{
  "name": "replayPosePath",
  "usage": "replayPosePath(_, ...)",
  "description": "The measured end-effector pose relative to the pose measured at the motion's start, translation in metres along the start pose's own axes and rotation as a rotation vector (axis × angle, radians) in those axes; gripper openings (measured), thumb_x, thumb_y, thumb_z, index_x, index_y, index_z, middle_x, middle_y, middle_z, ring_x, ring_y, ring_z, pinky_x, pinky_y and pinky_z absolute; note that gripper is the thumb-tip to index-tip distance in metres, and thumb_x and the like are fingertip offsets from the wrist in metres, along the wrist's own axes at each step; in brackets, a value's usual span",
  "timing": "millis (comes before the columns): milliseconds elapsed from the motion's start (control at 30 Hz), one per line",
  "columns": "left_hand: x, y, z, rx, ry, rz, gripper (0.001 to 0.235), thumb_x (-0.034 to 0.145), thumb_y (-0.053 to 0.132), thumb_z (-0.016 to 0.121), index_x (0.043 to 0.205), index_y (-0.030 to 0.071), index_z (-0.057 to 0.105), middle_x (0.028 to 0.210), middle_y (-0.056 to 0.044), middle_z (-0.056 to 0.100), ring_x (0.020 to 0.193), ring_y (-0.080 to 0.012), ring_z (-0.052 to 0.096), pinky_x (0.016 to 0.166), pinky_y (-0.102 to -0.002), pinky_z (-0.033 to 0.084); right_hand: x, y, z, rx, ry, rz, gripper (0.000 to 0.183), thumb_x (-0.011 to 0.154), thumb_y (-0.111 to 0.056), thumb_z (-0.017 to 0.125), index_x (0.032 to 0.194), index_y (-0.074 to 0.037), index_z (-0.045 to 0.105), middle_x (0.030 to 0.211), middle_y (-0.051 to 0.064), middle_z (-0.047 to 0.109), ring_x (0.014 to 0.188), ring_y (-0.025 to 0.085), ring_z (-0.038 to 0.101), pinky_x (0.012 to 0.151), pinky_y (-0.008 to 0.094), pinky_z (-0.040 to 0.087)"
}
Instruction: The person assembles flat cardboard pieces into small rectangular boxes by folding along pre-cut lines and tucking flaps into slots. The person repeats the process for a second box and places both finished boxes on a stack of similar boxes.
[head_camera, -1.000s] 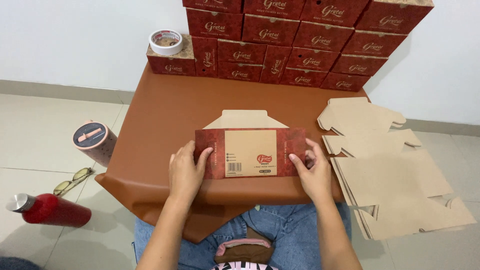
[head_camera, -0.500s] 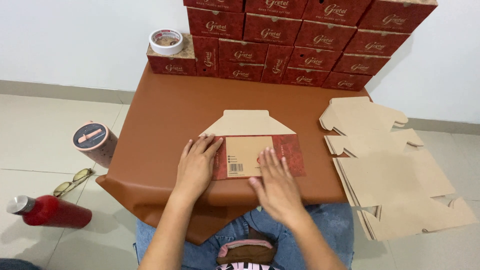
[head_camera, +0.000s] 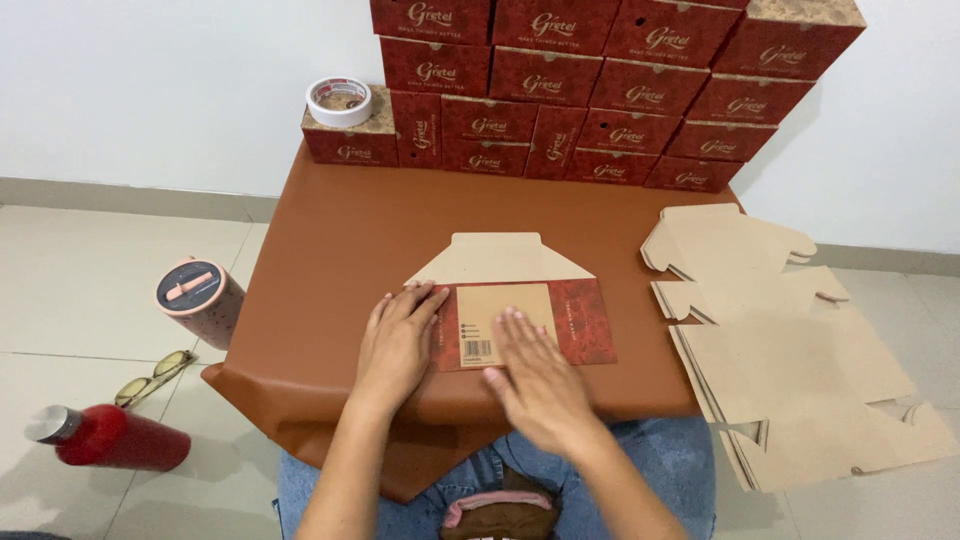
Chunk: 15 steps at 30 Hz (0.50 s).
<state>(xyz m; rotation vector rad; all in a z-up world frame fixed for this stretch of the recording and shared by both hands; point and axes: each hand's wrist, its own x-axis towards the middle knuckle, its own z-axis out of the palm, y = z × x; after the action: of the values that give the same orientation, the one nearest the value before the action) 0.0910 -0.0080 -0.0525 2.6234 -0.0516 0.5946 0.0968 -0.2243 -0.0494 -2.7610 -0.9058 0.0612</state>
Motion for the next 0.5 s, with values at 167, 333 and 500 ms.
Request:
replayPosePath(167,0.004,0.002,-0.019,0.035,-0.279,-0.029,0.048,0.099,0.040,0.050,0.144,0.026,0.054,0.148,-0.004,0.051,0.145,-0.0241,0.040,0.122,-0.048,0.023,-0.001,0.070,-0.030,-0.024,-0.043,0.201,0.069,0.106,-0.047,0.028,0.160,-0.005,0.018,0.167,0.020,0.017,0.155,0.032,0.015,0.124,0.048,0.011)
replayPosePath(333,0.003,0.021,-0.005,0.198,-0.423,-0.043,0.088,0.087,0.075,0.050,0.157,0.025,0.031,0.164,-0.006,0.027,0.154,-0.0254,0.016,0.123,-0.060,-0.001,0.026,0.084,-0.020,-0.080,-0.022,0.293,0.074,0.105,-0.054,0.028,0.161,-0.007,0.019,0.169,0.016,0.014,0.157,0.029,0.011,0.126,0.049,0.008)
replayPosePath(500,0.015,0.067,0.034,0.185,-0.541,0.072,0.062,0.102,0.030,0.026,0.161,0.013,0.020,0.169,-0.008,0.018,0.156,-0.0238,0.011,0.124,-0.053,-0.002,0.040,0.022,-0.013,-0.040,-0.008,0.121,0.059,0.105,-0.030,0.028,0.159,-0.005,0.026,0.167,0.014,0.022,0.156,0.028,0.014,0.124,0.047,0.006)
